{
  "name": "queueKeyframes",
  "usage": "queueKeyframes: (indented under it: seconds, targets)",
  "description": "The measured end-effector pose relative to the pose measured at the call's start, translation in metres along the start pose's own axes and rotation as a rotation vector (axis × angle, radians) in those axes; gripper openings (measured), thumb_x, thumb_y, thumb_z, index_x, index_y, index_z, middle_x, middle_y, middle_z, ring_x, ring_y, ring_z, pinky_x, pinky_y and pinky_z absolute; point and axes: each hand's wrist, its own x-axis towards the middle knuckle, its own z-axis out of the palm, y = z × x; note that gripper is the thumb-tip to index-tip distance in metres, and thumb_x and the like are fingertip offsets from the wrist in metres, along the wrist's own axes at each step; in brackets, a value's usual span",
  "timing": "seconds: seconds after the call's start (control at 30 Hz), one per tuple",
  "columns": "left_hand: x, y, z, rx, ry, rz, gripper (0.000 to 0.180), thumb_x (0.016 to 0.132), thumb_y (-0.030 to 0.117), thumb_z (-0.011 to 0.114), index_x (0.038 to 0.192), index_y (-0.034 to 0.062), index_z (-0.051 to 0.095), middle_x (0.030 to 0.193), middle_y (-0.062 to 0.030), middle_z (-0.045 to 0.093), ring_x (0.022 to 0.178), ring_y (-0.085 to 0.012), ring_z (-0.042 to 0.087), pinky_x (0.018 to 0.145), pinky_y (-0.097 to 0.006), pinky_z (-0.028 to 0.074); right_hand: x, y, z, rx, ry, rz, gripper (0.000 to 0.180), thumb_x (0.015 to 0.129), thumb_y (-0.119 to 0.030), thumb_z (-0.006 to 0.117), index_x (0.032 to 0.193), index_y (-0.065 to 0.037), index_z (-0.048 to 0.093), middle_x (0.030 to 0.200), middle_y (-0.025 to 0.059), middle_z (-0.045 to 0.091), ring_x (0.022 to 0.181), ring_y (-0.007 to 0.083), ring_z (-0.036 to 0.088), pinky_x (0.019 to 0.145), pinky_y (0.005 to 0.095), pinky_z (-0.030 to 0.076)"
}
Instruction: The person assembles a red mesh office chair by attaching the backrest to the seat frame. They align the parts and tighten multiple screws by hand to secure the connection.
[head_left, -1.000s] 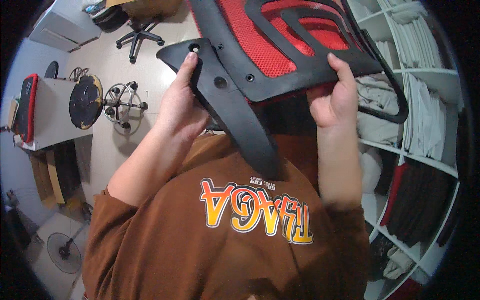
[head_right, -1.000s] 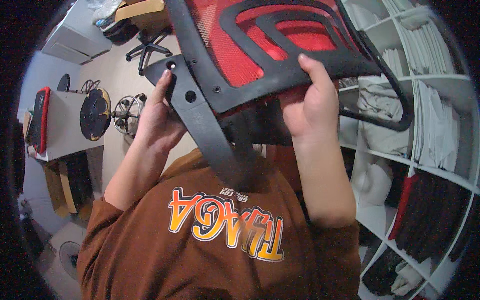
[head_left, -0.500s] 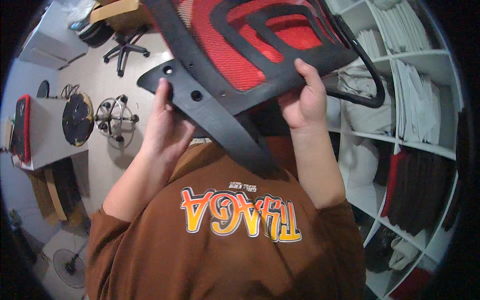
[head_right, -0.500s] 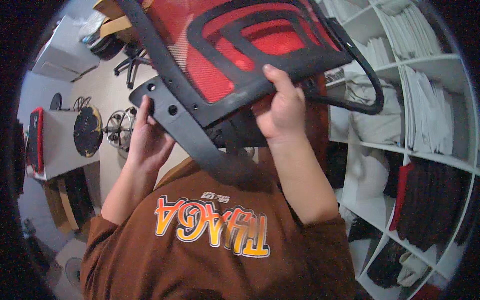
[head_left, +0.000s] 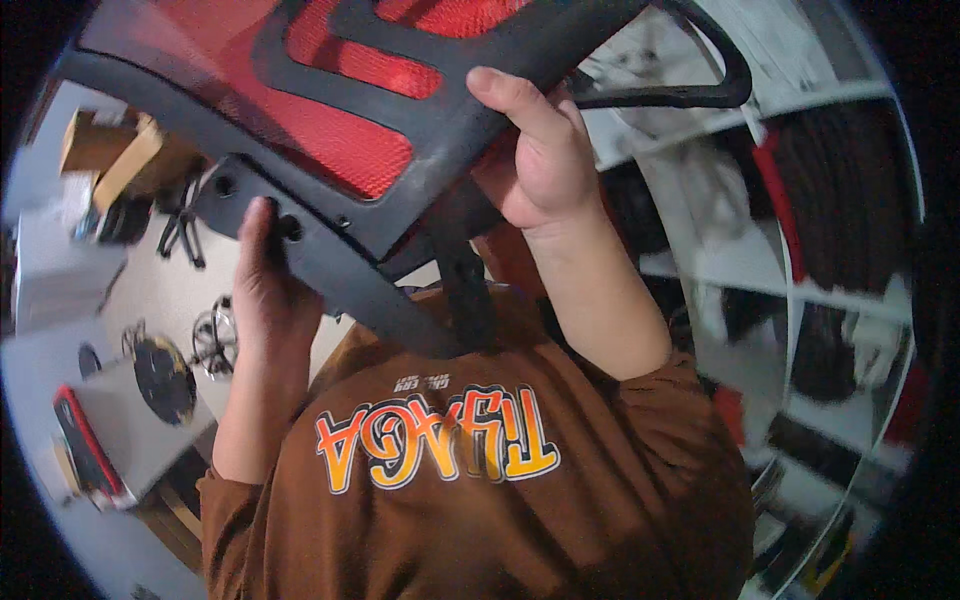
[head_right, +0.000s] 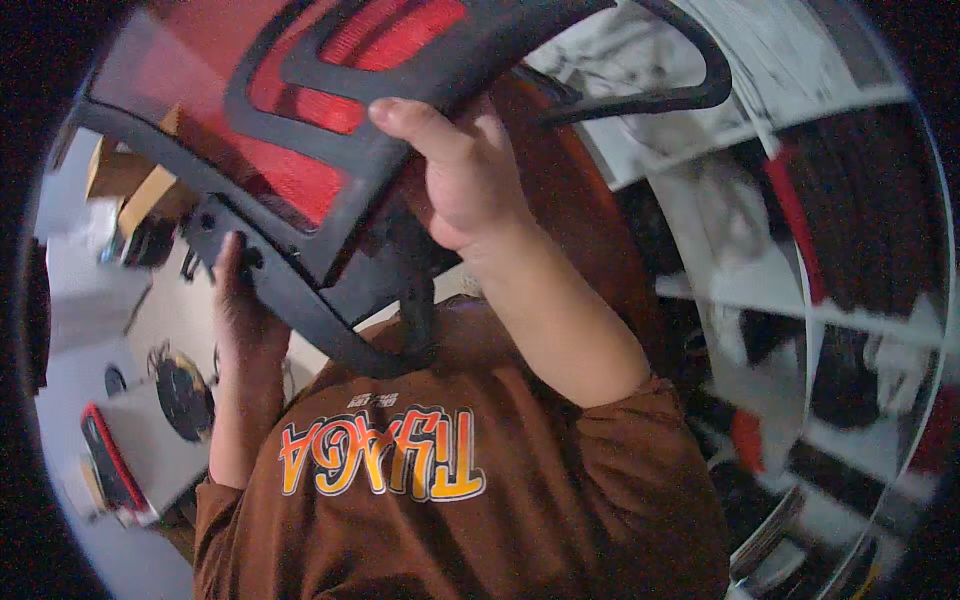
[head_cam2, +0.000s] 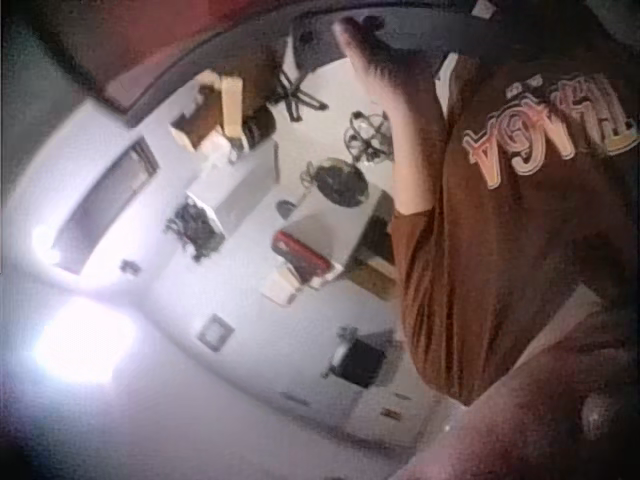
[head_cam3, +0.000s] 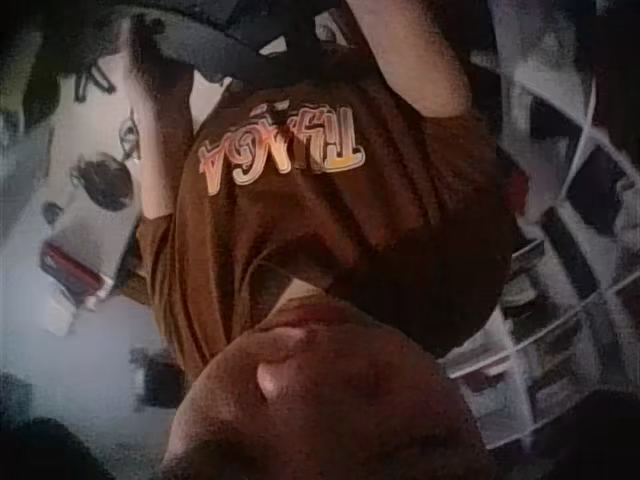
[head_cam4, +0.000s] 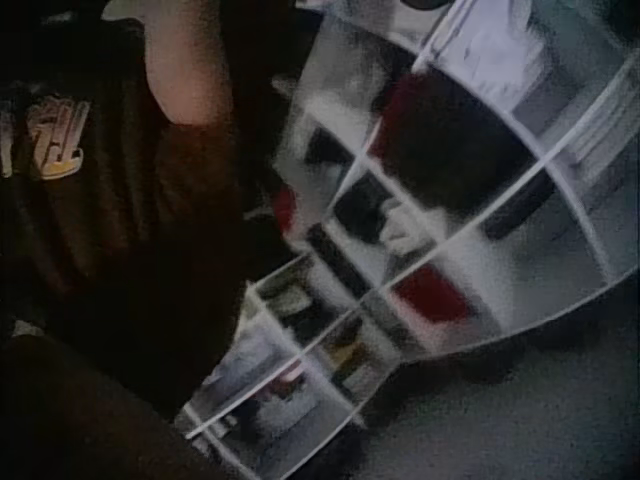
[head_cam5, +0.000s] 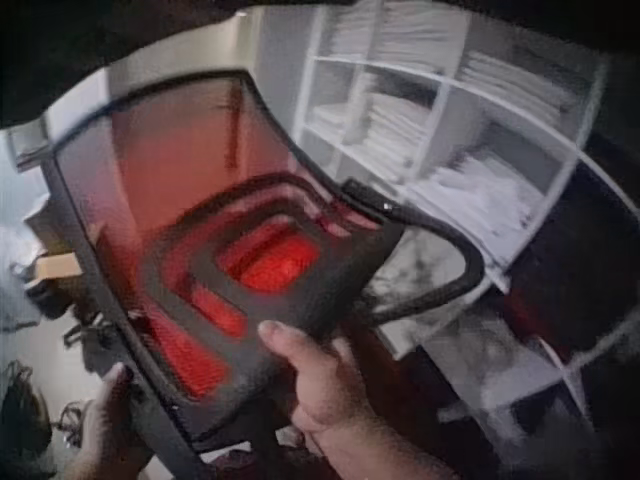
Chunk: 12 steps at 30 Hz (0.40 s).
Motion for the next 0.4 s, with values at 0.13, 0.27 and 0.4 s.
queueKeyframes:
  seconds: [0.13,0.27,0.4]
  targets:
    - [-0.006,0.013,0.051,0.101,-0.259,-0.027,0.029,0.092,0.027,0.059,0.113,0.0066,0.058,0.097,-0.0058,0.064,0.093,-0.0212,0.062,0.084,-0.039,0.051,-0.043,-0.037,0.000,0.057,0.183,-0.173,0.040,0.076,-0.007,0.068,0.114,-0.007,0.055,0.103,0.0048,0.060,0.093,0.0193,0.059,0.088,0.0372,0.048]
    - [-0.011,-0.003,0.082,0.212,-0.412,-0.191,0.027,0.090,0.023,0.061,0.110,0.0051,0.060,0.095,-0.0059,0.064,0.082,-0.0188,0.062,0.075,-0.034,0.050,-0.111,-0.055,-0.020,0.158,0.373,-0.325,0.047,0.083,-0.013,0.062,0.127,-0.005,0.049,0.118,0.0109,0.058,0.105,0.0261,0.058,0.095,0.0429,0.045]
    - [-0.019,-0.046,0.121,0.460,-0.636,-0.341,0.033,0.087,0.024,0.065,0.109,0.0006,0.058,0.087,-0.0067,0.064,0.073,-0.0162,0.060,0.068,-0.029,0.048,-0.184,-0.081,-0.055,0.157,0.593,-0.446,0.053,0.088,-0.021,0.057,0.135,-0.002,0.042,0.132,0.0153,0.052,0.121,0.0312,0.051,0.105,0.0486,0.038]
